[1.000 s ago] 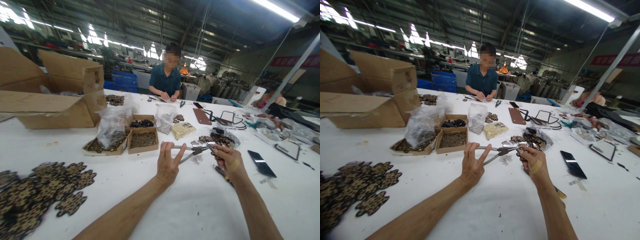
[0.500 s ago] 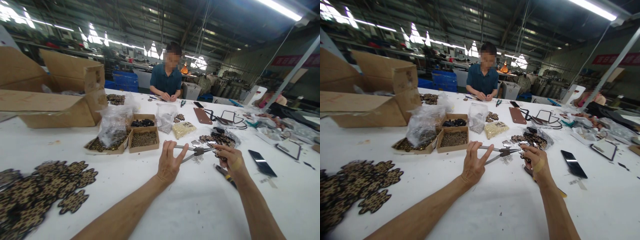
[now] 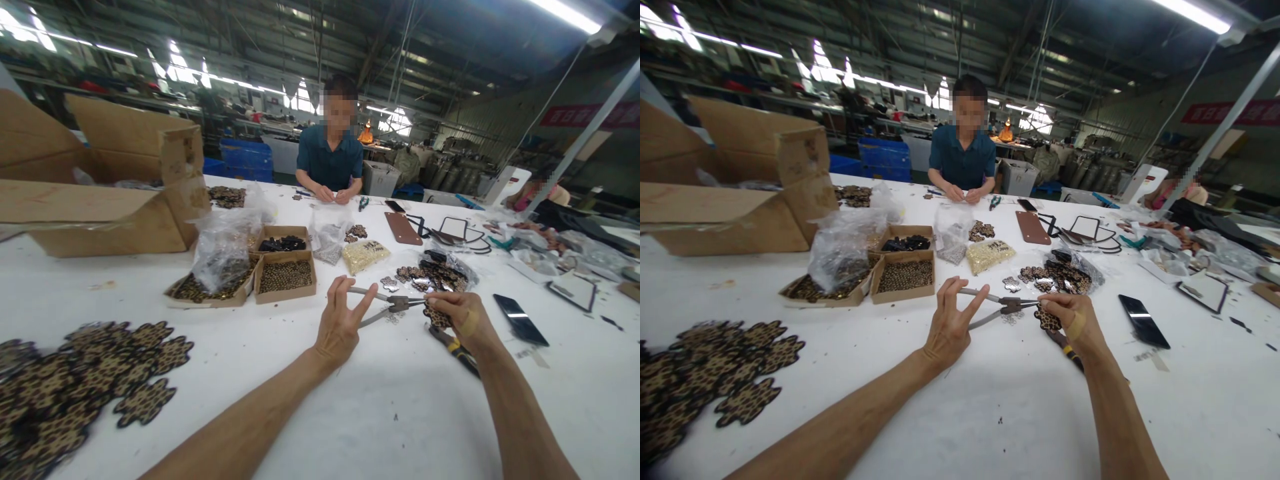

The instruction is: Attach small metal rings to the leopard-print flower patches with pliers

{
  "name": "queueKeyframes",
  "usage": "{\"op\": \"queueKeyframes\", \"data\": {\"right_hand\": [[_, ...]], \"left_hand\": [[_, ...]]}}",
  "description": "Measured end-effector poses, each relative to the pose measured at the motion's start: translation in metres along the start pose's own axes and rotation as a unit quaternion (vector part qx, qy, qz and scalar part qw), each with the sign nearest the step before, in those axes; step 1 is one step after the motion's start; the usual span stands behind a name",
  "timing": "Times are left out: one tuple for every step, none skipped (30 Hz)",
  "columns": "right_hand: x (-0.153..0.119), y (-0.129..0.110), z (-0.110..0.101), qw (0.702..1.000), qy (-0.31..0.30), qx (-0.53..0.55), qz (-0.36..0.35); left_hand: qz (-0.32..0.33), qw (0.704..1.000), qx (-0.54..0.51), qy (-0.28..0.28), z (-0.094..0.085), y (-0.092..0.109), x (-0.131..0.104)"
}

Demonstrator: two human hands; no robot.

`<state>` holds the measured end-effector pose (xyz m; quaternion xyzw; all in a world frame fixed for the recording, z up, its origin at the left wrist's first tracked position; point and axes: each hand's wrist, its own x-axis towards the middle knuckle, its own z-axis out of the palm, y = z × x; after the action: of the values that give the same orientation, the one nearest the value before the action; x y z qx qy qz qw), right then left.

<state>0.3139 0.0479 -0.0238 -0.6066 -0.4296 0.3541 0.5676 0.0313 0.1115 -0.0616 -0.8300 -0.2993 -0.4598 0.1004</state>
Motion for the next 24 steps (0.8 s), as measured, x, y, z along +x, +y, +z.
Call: {"op": "queueKeyframes", "data": {"right_hand": [[0.002, 0.002, -0.002, 1.0, -0.003, -0.001, 0.009], [0.003, 0.003, -0.004, 1.0, -0.008, 0.002, 0.024], [0.004, 0.005, -0.006, 0.999, -0.014, 0.007, 0.042], [0.006, 0.005, -0.009, 0.998, -0.022, 0.014, 0.06], [0.007, 0.006, -0.011, 0.996, -0.032, 0.021, 0.076], [0.007, 0.006, -0.013, 0.995, -0.039, 0.028, 0.089], [0.008, 0.006, -0.015, 0.994, -0.044, 0.033, 0.099], [0.009, 0.006, -0.017, 0.992, -0.048, 0.037, 0.108], [0.009, 0.007, -0.018, 0.991, -0.053, 0.041, 0.116], [0.01, 0.008, -0.019, 0.989, -0.06, 0.044, 0.126], [0.01, 0.009, -0.02, 0.987, -0.067, 0.048, 0.137], [0.011, 0.011, -0.02, 0.985, -0.075, 0.051, 0.147], [0.011, 0.013, -0.02, 0.983, -0.082, 0.055, 0.156], [0.012, 0.015, -0.019, 0.981, -0.086, 0.059, 0.163], [0.012, 0.018, -0.019, 0.98, -0.087, 0.061, 0.167], [0.012, 0.02, -0.019, 0.98, -0.087, 0.062, 0.169], [0.013, 0.022, -0.019, 0.979, -0.089, 0.063, 0.17], [0.013, 0.024, -0.019, 0.979, -0.091, 0.064, 0.17], [0.013, 0.025, -0.019, 0.979, -0.092, 0.065, 0.17], [0.013, 0.026, -0.019, 0.979, -0.092, 0.066, 0.168], [0.013, 0.027, -0.019, 0.98, -0.09, 0.065, 0.165], [0.013, 0.027, -0.019, 0.981, -0.085, 0.062, 0.161], [0.013, 0.027, -0.02, 0.983, -0.079, 0.057, 0.156], [0.013, 0.026, -0.02, 0.985, -0.073, 0.05, 0.15]], "left_hand": [[0.0, 1.0, -0.004, -0.007, -0.001, 0.001, 0.001], [0.003, 1.0, -0.006, -0.016, -0.003, 0.003, 0.003], [0.01, 1.0, -0.008, -0.026, -0.005, 0.005, 0.005], [0.019, 0.999, -0.01, -0.035, -0.007, 0.006, 0.007], [0.028, 0.999, -0.013, -0.045, -0.009, 0.007, 0.008], [0.035, 0.998, -0.016, -0.055, -0.011, 0.008, 0.01], [0.038, 0.997, -0.021, -0.064, -0.013, 0.008, 0.011], [0.039, 0.996, -0.026, -0.069, -0.013, 0.008, 0.012], [0.037, 0.996, -0.033, -0.073, -0.013, 0.008, 0.012], [0.035, 0.996, -0.039, -0.075, -0.012, 0.008, 0.011], [0.034, 0.995, -0.043, -0.078, -0.01, 0.008, 0.01], [0.036, 0.995, -0.046, -0.082, -0.008, 0.008, 0.009], [0.04, 0.994, -0.045, -0.089, -0.006, 0.009, 0.008], [0.048, 0.993, -0.042, -0.095, -0.005, 0.01, 0.007], [0.056, 0.993, -0.037, -0.102, -0.003, 0.011, 0.006], [0.063, 0.992, -0.03, -0.107, -0.002, 0.012, 0.005], [0.067, 0.991, -0.022, -0.112, -0.002, 0.013, 0.004], [0.069, 0.991, -0.016, -0.118, -0.001, 0.015, 0.004], [0.068, 0.99, -0.012, -0.125, -0.001, 0.016, 0.003], [0.066, 0.989, -0.012, -0.135, 0.0, 0.017, 0.002], [0.064, 0.987, -0.015, -0.146, 0.001, 0.018, 0.0], [0.062, 0.985, -0.02, -0.161, 0.002, 0.019, -0.002], [0.059, 0.982, -0.025, -0.178, 0.003, 0.02, -0.004], [0.055, 0.979, -0.03, -0.196, 0.004, 0.022, -0.006]]}}
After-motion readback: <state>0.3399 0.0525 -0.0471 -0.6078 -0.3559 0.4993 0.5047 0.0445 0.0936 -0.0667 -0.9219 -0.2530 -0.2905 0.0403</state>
